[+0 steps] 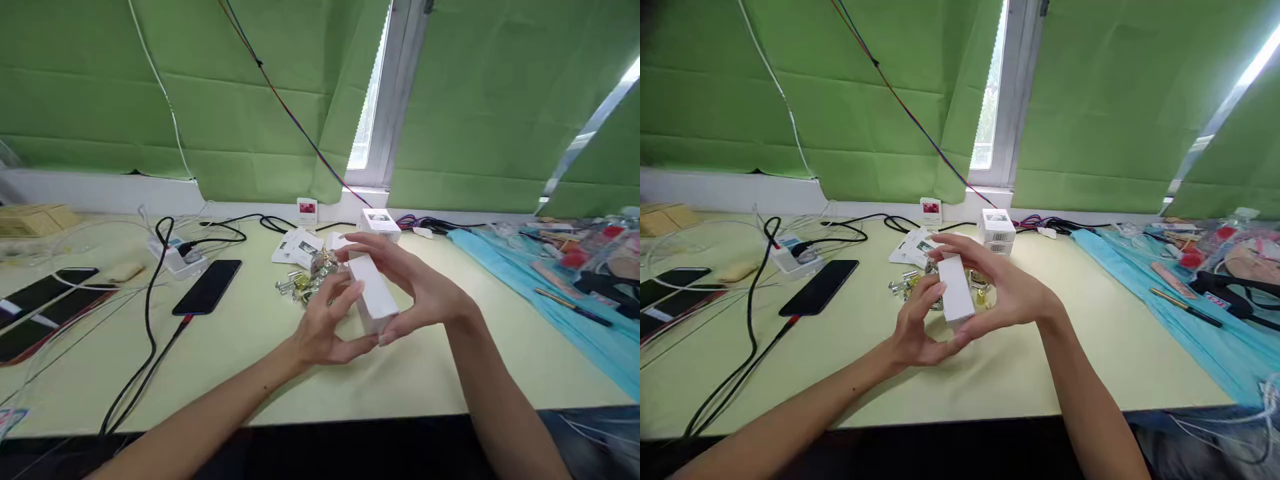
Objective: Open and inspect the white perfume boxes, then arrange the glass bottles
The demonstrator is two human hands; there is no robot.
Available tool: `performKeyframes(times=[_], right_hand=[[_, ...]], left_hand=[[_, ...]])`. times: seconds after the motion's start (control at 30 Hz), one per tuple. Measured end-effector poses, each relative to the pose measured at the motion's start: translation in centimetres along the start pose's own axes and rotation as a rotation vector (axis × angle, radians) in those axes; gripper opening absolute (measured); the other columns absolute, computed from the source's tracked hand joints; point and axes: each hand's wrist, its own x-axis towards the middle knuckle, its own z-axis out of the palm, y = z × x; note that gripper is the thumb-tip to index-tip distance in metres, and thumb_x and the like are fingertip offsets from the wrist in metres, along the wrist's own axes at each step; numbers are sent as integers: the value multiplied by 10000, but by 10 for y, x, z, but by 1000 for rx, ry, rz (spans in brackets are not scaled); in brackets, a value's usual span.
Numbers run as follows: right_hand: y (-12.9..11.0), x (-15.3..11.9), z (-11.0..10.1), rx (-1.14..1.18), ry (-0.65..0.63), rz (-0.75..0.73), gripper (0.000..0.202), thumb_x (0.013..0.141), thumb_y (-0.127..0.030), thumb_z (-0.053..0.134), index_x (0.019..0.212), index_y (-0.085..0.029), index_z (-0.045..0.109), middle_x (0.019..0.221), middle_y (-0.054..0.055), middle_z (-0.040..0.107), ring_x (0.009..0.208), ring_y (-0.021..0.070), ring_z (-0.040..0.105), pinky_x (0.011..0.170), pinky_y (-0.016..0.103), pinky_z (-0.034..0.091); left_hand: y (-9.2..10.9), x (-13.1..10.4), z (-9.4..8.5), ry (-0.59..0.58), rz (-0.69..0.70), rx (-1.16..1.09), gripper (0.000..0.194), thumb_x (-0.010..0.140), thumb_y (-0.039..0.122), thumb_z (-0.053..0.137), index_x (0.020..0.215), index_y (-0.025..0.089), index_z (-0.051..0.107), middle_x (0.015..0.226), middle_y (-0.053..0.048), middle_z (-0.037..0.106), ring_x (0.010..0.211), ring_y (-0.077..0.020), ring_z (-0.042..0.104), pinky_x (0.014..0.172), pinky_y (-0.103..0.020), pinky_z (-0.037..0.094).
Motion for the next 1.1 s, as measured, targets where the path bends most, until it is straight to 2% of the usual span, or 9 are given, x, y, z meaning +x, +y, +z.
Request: performKeyframes(times=[0.23,0.37,0.5,0.73,0.9,1.1], right_hand=[[5,3,2,-1,11,-50,1099,613,-342,966,1547,-375,388,1530,77,488,1427,312,460,1190,468,398],[7,2,2,17,16,-63,1073,627,-332,959,1541,-376,399,1522,73,501,1413,309,479,1191,472,401],[7,3,2,6,20,-53,1031,641,-298,949,1528,-352,425,1519,80,503,1410,310,482,1201,483,386],[6,3,2,-24,43,-45,1000,666,-287,931,1528,-342,426,1524,84,502,1411,308,478,1197,487,388],[6,3,3,-25,50,-56,984,667,-292,928,1520,-346,440,1512,80,516,1398,308,490,1196,496,388],[7,2,2,-39,62,-44,978,668,-306,926,1518,-350,445,1537,84,491,1397,322,488,1183,512,395]], left_hand=[[2,3,1,-7,-56,35,890,803,381,768,1562,269,318,1276,-160,577,1123,-286,630,829,-438,603],[2,4,1,3,-43,19,879,807,350,773,1558,244,329,1250,-160,564,1127,-273,623,837,-416,601],[4,6,1,-8,-62,56,854,828,355,745,1560,280,312,1251,-144,542,1115,-261,620,825,-420,607],[5,7,-1,-27,-87,120,871,808,358,761,1550,292,310,1329,-163,467,1210,-308,557,887,-524,593],[6,9,-1,-24,-66,127,860,813,337,753,1548,255,314,1354,-182,440,1274,-323,511,891,-509,596],[6,9,-1,-13,-72,119,856,815,346,754,1549,264,323,1301,-158,449,1235,-304,523,873,-490,602]])
